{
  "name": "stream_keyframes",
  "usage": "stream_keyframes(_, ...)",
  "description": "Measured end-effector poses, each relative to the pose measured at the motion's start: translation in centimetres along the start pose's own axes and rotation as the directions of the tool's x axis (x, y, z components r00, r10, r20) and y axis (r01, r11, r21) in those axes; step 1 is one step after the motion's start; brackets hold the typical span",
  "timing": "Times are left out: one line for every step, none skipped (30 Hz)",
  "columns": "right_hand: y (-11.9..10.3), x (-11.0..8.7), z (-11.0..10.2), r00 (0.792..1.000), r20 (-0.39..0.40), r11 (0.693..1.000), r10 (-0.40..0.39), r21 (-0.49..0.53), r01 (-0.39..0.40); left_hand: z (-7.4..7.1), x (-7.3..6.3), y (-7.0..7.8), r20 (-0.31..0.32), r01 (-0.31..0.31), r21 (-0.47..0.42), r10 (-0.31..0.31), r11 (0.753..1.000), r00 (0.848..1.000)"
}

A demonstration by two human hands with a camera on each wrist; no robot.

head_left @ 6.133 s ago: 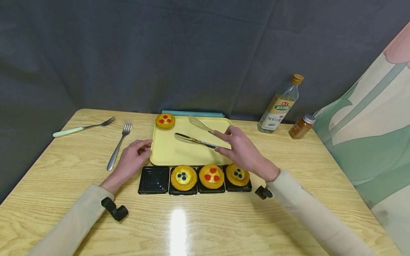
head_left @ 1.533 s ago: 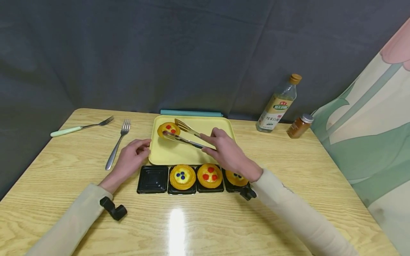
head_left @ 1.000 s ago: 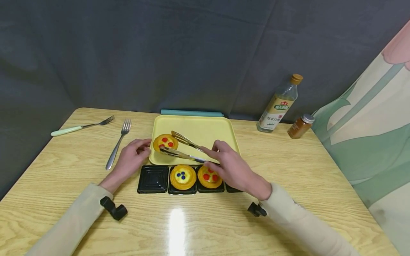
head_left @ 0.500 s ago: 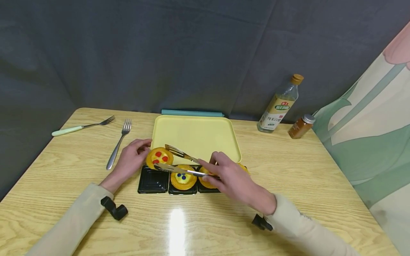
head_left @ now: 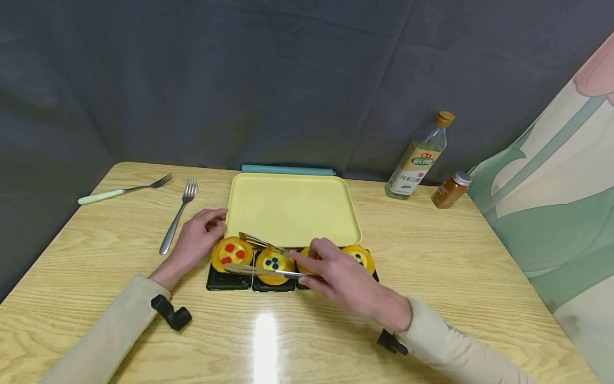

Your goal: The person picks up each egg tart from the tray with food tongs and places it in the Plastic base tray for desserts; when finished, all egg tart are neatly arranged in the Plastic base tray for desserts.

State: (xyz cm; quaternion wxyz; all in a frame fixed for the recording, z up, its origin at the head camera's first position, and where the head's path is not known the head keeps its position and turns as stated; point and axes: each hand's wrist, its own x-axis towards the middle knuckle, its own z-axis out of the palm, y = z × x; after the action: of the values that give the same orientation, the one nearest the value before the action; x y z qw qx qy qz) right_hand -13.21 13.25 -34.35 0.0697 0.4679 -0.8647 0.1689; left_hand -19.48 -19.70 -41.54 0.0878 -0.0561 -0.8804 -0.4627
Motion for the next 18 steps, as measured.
stream_keyframes(-0.04, 0.00, 0.02, 1.000, 0.003, 1.000, -0.005, -0.001, 0.005, 0.00, 0.00, -0.01, 0.000, 0.000, -0.002, 0.000, 1.000, 1.000)
stream_keyframes(-0.10, 0.02, 0.03, 1.000, 0.006, 1.000, -0.010, -0.005, 0.010, -0.01, 0.00, -0.02, 0.000, -0.001, -0.004, 0.001, 1.000, 1.000)
stream_keyframes(-0.16, 0.04, 0.03, 1.000, 0.011, 1.000, -0.014, -0.008, 0.014, 0.00, 0.00, -0.02, -0.001, -0.003, -0.005, 0.003, 1.000, 1.000)
stream_keyframes(-0.21, 0.06, 0.04, 1.000, 0.016, 1.000, -0.016, -0.012, 0.016, 0.00, 0.00, -0.03, -0.003, -0.005, -0.006, 0.005, 1.000, 1.000)
stream_keyframes(-0.28, 0.08, 0.04, 1.000, 0.023, 1.000, -0.014, -0.015, 0.014, 0.00, 0.00, -0.03, -0.004, -0.005, -0.006, 0.005, 1.000, 1.000)
stream_keyframes(-0.34, 0.09, 0.02, 0.999, 0.030, 1.000, -0.012, -0.020, 0.013, 0.00, 0.00, -0.03, -0.004, -0.004, -0.007, 0.004, 1.000, 1.000)
stream_keyframes(-0.39, 0.11, 0.00, 0.999, 0.035, 1.000, -0.010, -0.024, 0.011, 0.00, 0.00, -0.03, -0.004, -0.003, -0.007, 0.003, 1.000, 1.000)
stream_keyframes(-0.43, 0.13, 0.00, 0.999, 0.039, 1.000, -0.007, -0.025, 0.008, -0.01, 0.00, -0.02, -0.004, -0.002, -0.007, 0.002, 1.000, 1.000)
stream_keyframes(-0.46, 0.15, 0.01, 0.999, 0.043, 1.000, -0.004, -0.025, 0.005, -0.02, 0.00, -0.01, -0.004, -0.001, -0.006, 0.001, 1.000, 1.000)
stream_keyframes(-0.48, 0.17, 0.03, 0.999, 0.046, 1.000, -0.002, -0.026, 0.004, -0.02, -0.01, 0.01, -0.004, 0.001, -0.006, -0.001, 1.000, 1.000)
stream_keyframes(-0.49, 0.18, 0.05, 0.999, 0.049, 1.000, 0.000, -0.027, 0.002, -0.03, -0.02, 0.03, -0.004, 0.002, -0.006, -0.003, 1.000, 1.000)
stream_keyframes(-0.49, 0.18, 0.06, 0.999, 0.052, 1.000, 0.002, -0.026, 0.000, -0.04, -0.03, 0.06, -0.004, 0.004, -0.006, -0.004, 1.000, 1.000)
stream_keyframes(-0.49, 0.18, 0.08, 0.999, 0.053, 1.000, 0.003, -0.025, -0.001, -0.04, -0.03, 0.09, -0.003, 0.005, -0.006, -0.005, 1.000, 1.000)
stream_keyframes(-0.48, 0.17, 0.09, 0.999, 0.054, 1.000, 0.004, -0.024, -0.003, -0.05, -0.04, 0.12, -0.002, 0.006, -0.006, -0.006, 1.000, 1.000)
stream_keyframes(-0.47, 0.16, 0.10, 0.999, 0.053, 1.000, 0.005, -0.023, -0.004, -0.06, -0.05, 0.15, -0.001, 0.007, -0.006, -0.007, 1.000, 1.000)
stream_keyframes(-0.46, 0.13, 0.09, 0.999, 0.052, 1.000, 0.006, -0.022, -0.005, -0.07, -0.05, 0.20, -0.002, 0.007, -0.006, -0.007, 1.000, 1.000)
stream_keyframes(-0.45, 0.11, 0.08, 0.999, 0.050, 1.000, 0.009, -0.019, -0.008, -0.08, -0.06, 0.22, -0.002, 0.008, -0.005, -0.008, 1.000, 1.000)
stream_keyframes(-0.42, 0.08, 0.08, 0.999, 0.048, 1.000, 0.011, -0.016, -0.010, -0.10, -0.07, 0.25, -0.002, 0.009, -0.005, -0.009, 1.000, 1.000)
